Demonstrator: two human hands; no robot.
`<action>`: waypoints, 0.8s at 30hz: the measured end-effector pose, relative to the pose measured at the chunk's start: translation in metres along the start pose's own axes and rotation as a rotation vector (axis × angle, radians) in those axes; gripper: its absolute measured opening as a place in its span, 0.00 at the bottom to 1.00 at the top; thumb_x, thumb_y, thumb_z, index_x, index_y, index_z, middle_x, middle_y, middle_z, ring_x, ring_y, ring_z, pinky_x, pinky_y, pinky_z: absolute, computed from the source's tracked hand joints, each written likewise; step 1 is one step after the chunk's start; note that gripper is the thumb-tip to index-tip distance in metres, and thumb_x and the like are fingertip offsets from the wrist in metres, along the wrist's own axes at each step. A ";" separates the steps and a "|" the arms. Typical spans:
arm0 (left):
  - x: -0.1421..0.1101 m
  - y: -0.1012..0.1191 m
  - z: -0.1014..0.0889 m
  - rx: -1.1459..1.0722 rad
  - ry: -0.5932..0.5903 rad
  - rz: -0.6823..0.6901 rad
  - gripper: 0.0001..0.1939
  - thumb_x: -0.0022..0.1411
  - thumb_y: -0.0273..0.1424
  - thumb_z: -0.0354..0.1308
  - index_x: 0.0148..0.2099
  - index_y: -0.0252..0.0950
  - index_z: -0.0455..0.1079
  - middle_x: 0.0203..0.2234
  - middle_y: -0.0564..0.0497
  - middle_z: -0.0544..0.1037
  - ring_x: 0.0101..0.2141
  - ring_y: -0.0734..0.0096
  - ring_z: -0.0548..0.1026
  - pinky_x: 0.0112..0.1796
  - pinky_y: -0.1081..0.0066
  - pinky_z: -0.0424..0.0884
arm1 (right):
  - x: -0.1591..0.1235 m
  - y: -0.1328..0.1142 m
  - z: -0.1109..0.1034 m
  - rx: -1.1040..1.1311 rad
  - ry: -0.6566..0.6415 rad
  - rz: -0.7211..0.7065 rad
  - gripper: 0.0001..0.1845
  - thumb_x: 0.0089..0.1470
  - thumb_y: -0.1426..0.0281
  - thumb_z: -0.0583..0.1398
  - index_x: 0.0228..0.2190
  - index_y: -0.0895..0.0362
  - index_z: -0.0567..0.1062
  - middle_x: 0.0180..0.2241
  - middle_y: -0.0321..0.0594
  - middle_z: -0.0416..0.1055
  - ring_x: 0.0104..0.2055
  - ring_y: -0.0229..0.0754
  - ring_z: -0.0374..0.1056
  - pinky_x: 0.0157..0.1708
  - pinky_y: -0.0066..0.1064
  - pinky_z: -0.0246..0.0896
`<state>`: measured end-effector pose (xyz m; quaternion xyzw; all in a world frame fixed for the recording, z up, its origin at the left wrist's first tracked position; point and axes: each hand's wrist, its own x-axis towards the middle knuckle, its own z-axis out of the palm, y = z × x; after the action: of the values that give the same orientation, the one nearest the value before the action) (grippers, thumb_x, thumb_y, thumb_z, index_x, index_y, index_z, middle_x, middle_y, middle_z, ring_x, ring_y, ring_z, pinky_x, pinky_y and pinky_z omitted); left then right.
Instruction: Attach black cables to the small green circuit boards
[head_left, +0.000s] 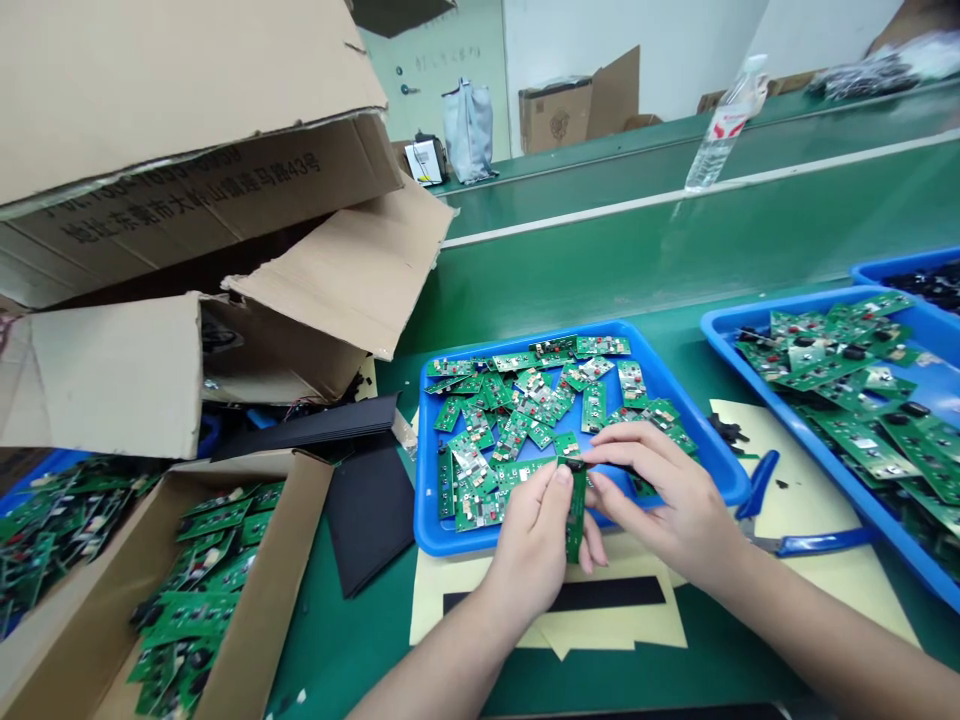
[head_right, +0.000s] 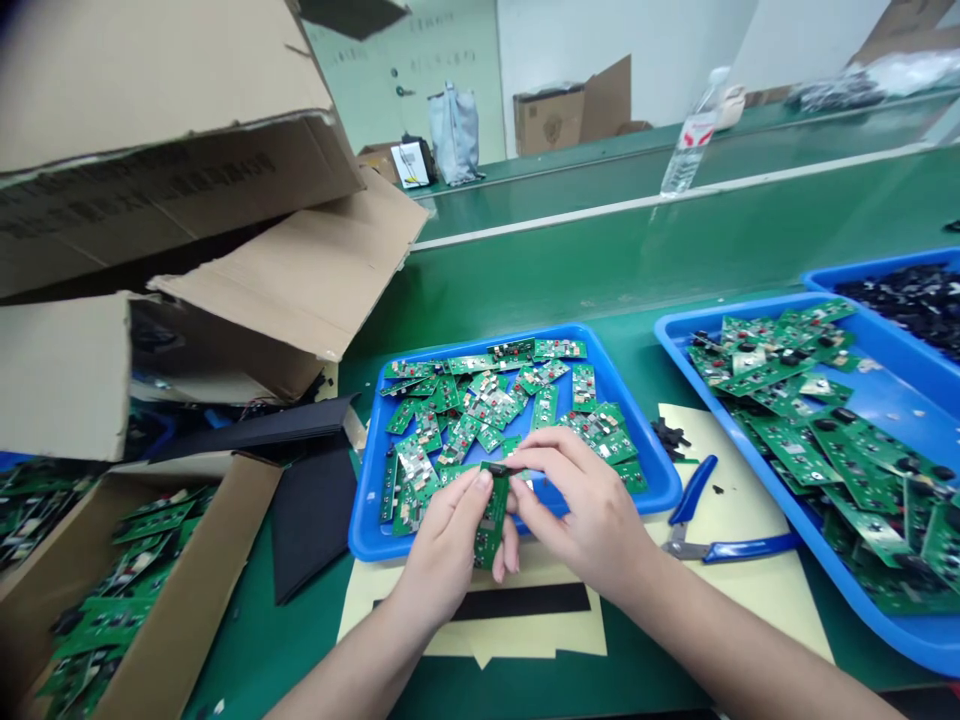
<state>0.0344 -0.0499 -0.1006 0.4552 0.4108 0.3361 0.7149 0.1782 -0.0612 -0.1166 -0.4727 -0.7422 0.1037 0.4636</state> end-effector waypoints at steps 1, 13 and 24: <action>0.000 0.001 0.000 0.001 0.004 0.006 0.18 0.62 0.44 0.48 0.31 0.34 0.63 0.09 0.57 0.67 0.10 0.79 0.62 0.14 0.80 0.59 | 0.000 0.000 0.000 0.028 -0.013 0.016 0.10 0.55 0.76 0.55 0.40 0.57 0.70 0.39 0.46 0.69 0.42 0.43 0.69 0.40 0.35 0.68; -0.003 0.003 0.000 -0.012 -0.007 0.034 0.21 0.62 0.45 0.47 0.35 0.31 0.65 0.22 0.47 0.77 0.13 0.79 0.67 0.13 0.79 0.61 | 0.007 0.007 -0.008 0.097 0.003 -0.020 0.08 0.56 0.79 0.55 0.35 0.56 0.71 0.31 0.41 0.72 0.35 0.41 0.69 0.36 0.33 0.67; -0.006 0.001 0.000 0.021 -0.192 -0.067 0.22 0.63 0.47 0.46 0.30 0.33 0.63 0.13 0.52 0.72 0.10 0.81 0.63 0.11 0.82 0.56 | 0.003 0.006 -0.009 0.030 0.054 -0.182 0.11 0.55 0.82 0.55 0.36 0.57 0.71 0.36 0.44 0.67 0.38 0.42 0.67 0.35 0.33 0.68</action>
<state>0.0320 -0.0548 -0.0983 0.4786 0.3589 0.2627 0.7570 0.1888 -0.0578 -0.1132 -0.3988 -0.7677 0.0594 0.4980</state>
